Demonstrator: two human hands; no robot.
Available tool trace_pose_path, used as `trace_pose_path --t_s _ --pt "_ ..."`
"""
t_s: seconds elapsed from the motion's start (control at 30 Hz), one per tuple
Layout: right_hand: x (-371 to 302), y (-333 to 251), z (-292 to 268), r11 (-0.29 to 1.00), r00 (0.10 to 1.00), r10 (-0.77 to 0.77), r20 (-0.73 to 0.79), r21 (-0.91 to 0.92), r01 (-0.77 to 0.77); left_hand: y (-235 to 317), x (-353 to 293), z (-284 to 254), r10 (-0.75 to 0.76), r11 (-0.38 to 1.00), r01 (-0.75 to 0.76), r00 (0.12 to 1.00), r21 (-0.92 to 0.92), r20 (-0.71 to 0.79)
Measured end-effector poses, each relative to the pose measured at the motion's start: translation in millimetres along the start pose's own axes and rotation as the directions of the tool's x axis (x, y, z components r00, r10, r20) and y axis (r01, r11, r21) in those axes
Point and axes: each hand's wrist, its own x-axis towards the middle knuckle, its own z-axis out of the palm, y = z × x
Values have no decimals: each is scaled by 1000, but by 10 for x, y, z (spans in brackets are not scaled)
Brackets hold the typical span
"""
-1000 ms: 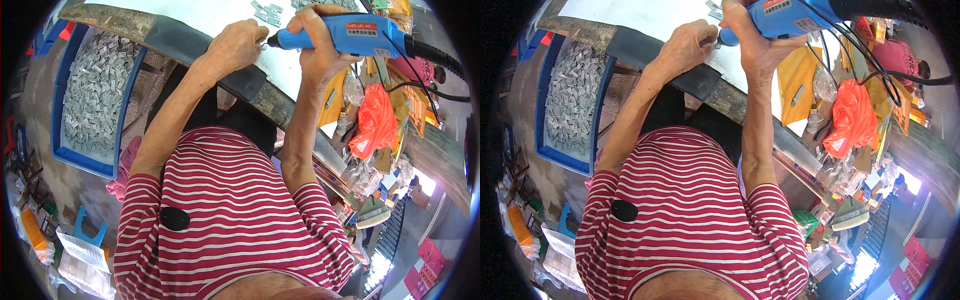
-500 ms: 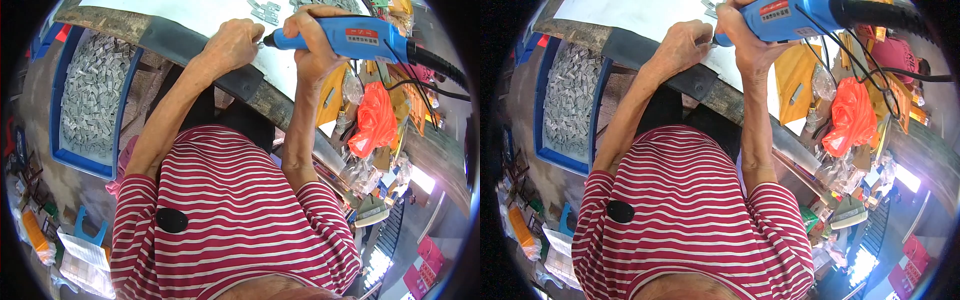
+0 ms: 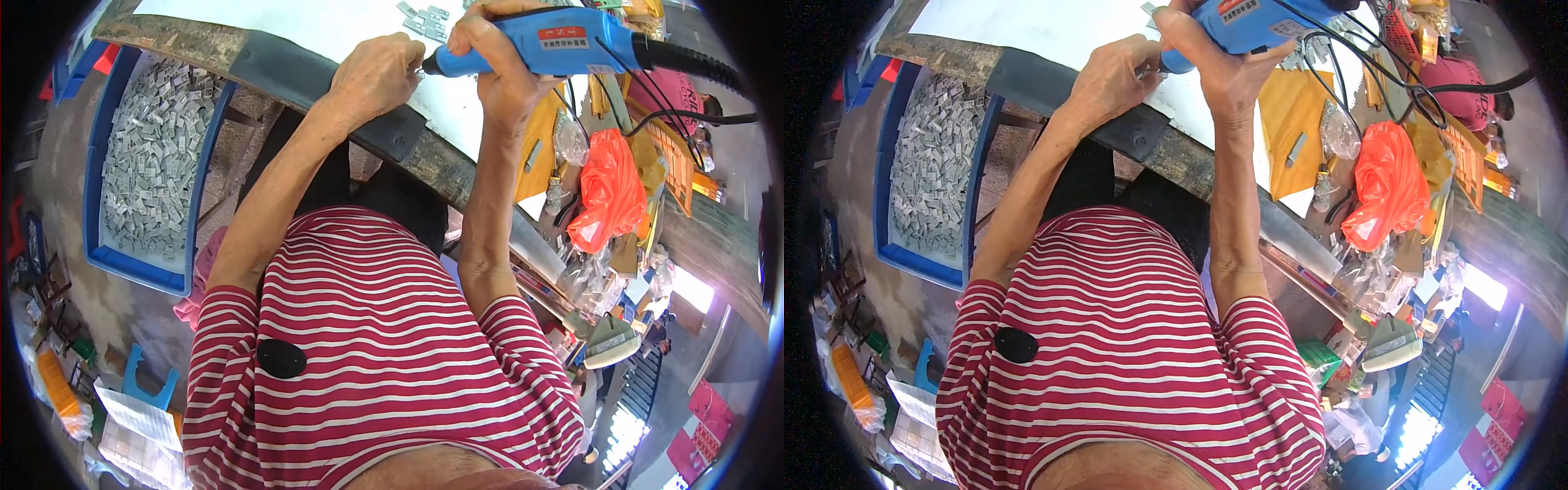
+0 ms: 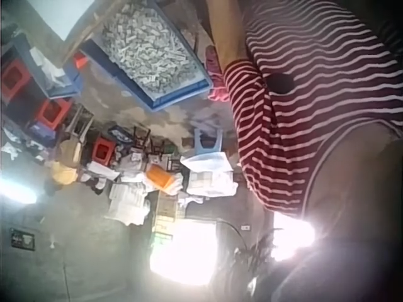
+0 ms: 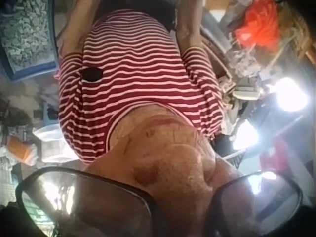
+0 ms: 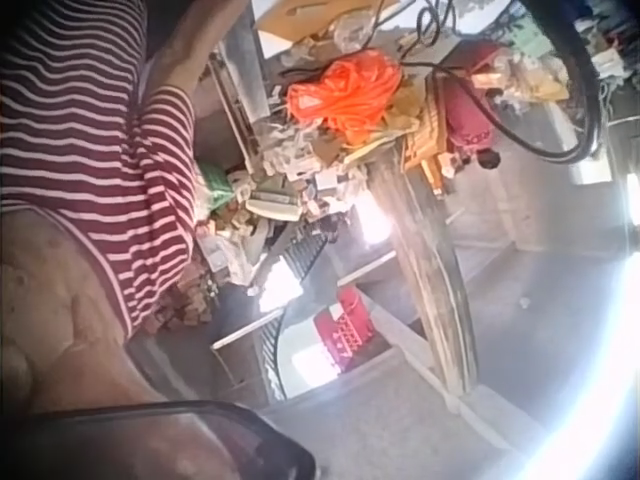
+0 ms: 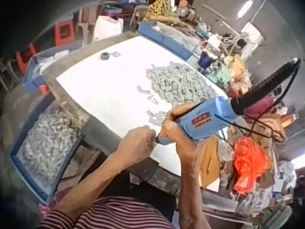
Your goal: Using an electric screwdriver to assemble small metal components on a workbench.
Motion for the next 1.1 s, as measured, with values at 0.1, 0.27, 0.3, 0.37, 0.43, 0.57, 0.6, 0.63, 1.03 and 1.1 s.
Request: trace_pose_path --t_s 0.1,0.27,0.3,0.37,0.43,0.57,0.6,0.63,1.03,1.1 --pt "-28 -97 -119 983 998 35 54 -180 -25 32 5 -10 -47 999 48 998 -25 44" --pt "52 -463 200 815 941 295 -164 -470 -338 -19 -24 14 -35 999 35 998 1 61" --pt "88 -466 198 825 926 316 -207 -421 -376 -39 -12 11 -24 999 22 998 26 54" --pt "126 -513 124 866 956 240 -169 -407 -290 -41 15 38 -1 998 -4 997 70 71" --pt "109 -640 26 885 963 211 -165 -386 -260 -33 16 53 32 997 -36 998 72 62" --pt "59 -865 -43 811 959 157 -236 -523 -262 -93 -15 66 34 995 -40 997 86 72" --pt "35 -921 -28 808 947 128 -295 -523 -272 -84 -11 73 41 995 -45 998 85 54" --pt "14 -962 -68 836 945 118 -305 -484 -260 -78 -8 76 47 995 -50 998 83 35" --pt "-163 -937 -271 830 818 -32 -574 -471 -299 57 -27 -70 -2 997 9 996 -79 87" --pt "-165 -900 -317 816 832 -56 -553 -505 -281 65 -73 -130 -51 987 54 998 -152 26"
